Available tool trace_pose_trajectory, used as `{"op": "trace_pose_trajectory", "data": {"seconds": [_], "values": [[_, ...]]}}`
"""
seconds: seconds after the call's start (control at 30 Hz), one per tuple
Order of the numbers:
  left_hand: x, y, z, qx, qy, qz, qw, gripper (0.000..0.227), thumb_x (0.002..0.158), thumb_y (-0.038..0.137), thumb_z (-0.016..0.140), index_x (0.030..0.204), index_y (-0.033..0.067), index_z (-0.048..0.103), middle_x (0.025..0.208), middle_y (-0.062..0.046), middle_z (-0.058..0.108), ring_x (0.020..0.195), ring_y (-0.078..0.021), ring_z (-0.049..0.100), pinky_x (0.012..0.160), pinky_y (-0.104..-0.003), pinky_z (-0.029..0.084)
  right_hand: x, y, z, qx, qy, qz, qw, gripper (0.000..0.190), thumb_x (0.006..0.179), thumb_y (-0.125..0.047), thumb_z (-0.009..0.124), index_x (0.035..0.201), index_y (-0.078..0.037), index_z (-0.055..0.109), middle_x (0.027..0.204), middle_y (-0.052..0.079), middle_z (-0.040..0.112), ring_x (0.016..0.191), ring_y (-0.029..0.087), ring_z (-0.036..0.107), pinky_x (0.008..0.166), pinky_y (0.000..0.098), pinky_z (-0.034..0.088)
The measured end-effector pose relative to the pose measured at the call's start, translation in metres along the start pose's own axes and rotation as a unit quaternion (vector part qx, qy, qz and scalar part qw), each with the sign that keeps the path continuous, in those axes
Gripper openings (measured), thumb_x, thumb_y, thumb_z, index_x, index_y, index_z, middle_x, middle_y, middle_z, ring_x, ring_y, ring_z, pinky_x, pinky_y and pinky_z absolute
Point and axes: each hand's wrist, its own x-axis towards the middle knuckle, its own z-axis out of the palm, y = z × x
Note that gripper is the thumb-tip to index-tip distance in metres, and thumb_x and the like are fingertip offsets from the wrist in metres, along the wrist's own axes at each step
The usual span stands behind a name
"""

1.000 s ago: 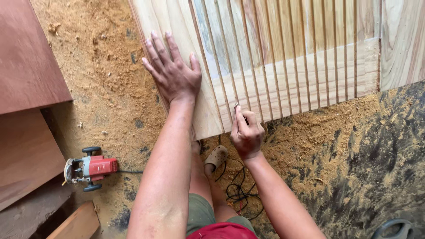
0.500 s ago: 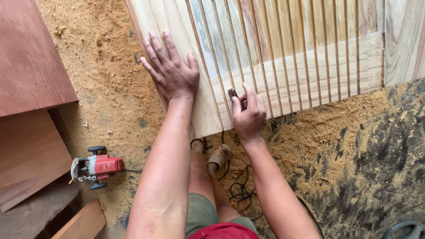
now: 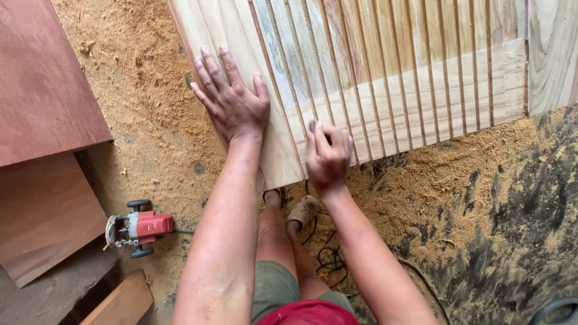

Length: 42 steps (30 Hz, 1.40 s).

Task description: The person uses a small metal scraper to remove material from the surface of a large wooden board with vertical grooves. The person holds the board with one hand and scrapes with the other, working along the grooves and flat areas.

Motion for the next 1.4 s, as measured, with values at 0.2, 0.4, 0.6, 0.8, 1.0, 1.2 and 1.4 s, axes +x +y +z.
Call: {"op": "trace_pose_trajectory", "data": {"seconds": [0.2, 0.4, 0.6, 0.8, 1.0, 1.2, 1.4], "values": [[0.004, 0.002, -0.001, -0.001, -0.003, -0.003, 1.0, 0.077, 0.101, 0.051, 0.041, 0.164, 0.0114, 0.021, 0.171, -0.018, 0.014, 0.158, -0.0349, 0.013, 0.127, -0.062, 0.01, -0.002, -0.005, -0.012, 0.023, 0.003, 0.011, 1.0, 0.02, 0.096, -0.007, 0.074, 0.112, 0.005, 0.076, 0.09, 0.008, 0.065, 0.084, 0.021, 0.058, 0.077, 0.0346, 0.049], [0.002, 0.002, -0.001, 0.003, 0.007, 0.005, 1.0, 0.075, 0.102, 0.051, 0.04, 0.164, 0.0112, 0.022, 0.171, -0.018, 0.014, 0.158, -0.0348, 0.012, 0.127, -0.062, 0.01, -0.007, -0.002, -0.006, 0.007, 0.003, 0.016, 1.0, 0.015, 0.095, -0.007, 0.073, 0.106, 0.003, 0.076, 0.091, 0.009, 0.066, 0.082, 0.019, 0.058, 0.076, 0.0345, 0.05], [0.001, 0.0, 0.005, 0.0, 0.009, 0.003, 1.0, 0.077, 0.101, 0.051, 0.042, 0.164, 0.0106, 0.022, 0.171, -0.017, 0.014, 0.158, -0.0345, 0.013, 0.128, -0.06, 0.01, -0.007, 0.002, 0.001, 0.016, -0.032, 0.004, 0.999, 0.011, 0.1, -0.005, 0.072, 0.106, 0.002, 0.078, 0.085, 0.008, 0.065, 0.077, 0.02, 0.057, 0.066, 0.0322, 0.047], [0.005, 0.0, 0.008, 0.001, 0.017, 0.003, 1.0, 0.077, 0.101, 0.051, 0.043, 0.164, 0.0111, 0.022, 0.171, -0.017, 0.015, 0.158, -0.0338, 0.014, 0.128, -0.061, 0.011, -0.084, -0.005, -0.089, 0.075, -0.054, 0.07, 0.993, 0.015, 0.089, -0.004, 0.071, 0.1, 0.004, 0.077, 0.085, 0.011, 0.065, 0.08, 0.021, 0.062, 0.07, 0.0335, 0.052], [0.003, 0.0, 0.005, 0.004, 0.023, 0.004, 1.0, 0.078, 0.101, 0.051, 0.043, 0.164, 0.0117, 0.021, 0.172, -0.016, 0.014, 0.159, -0.0334, 0.013, 0.129, -0.06, 0.011, -0.051, 0.031, -0.05, 0.022, 0.029, 0.048, 0.998, 0.012, 0.096, -0.002, 0.074, 0.105, 0.005, 0.078, 0.087, 0.01, 0.065, 0.08, 0.019, 0.061, 0.066, 0.0279, 0.054], [0.004, -0.001, 0.009, 0.02, -0.005, -0.002, 1.0, 0.078, 0.103, 0.052, 0.04, 0.165, 0.0115, 0.018, 0.172, -0.016, 0.011, 0.159, -0.0327, 0.011, 0.129, -0.061, 0.01, -0.044, 0.027, -0.039, -0.005, 0.025, -0.016, 1.0, 0.014, 0.095, -0.003, 0.073, 0.105, 0.007, 0.075, 0.089, 0.011, 0.066, 0.082, 0.021, 0.061, 0.072, 0.0304, 0.054], [0.007, 0.004, 0.001, 0.011, -0.003, 0.002, 1.0, 0.077, 0.102, 0.051, 0.041, 0.165, 0.0114, 0.019, 0.171, -0.016, 0.01, 0.159, -0.0337, 0.01, 0.128, -0.06, 0.009, -0.001, 0.04, 0.001, -0.017, 0.033, -0.038, 0.999, 0.015, 0.095, -0.001, 0.069, 0.107, 0.007, 0.074, 0.094, 0.012, 0.067, 0.088, 0.022, 0.063, 0.079, 0.0325, 0.056]]}}
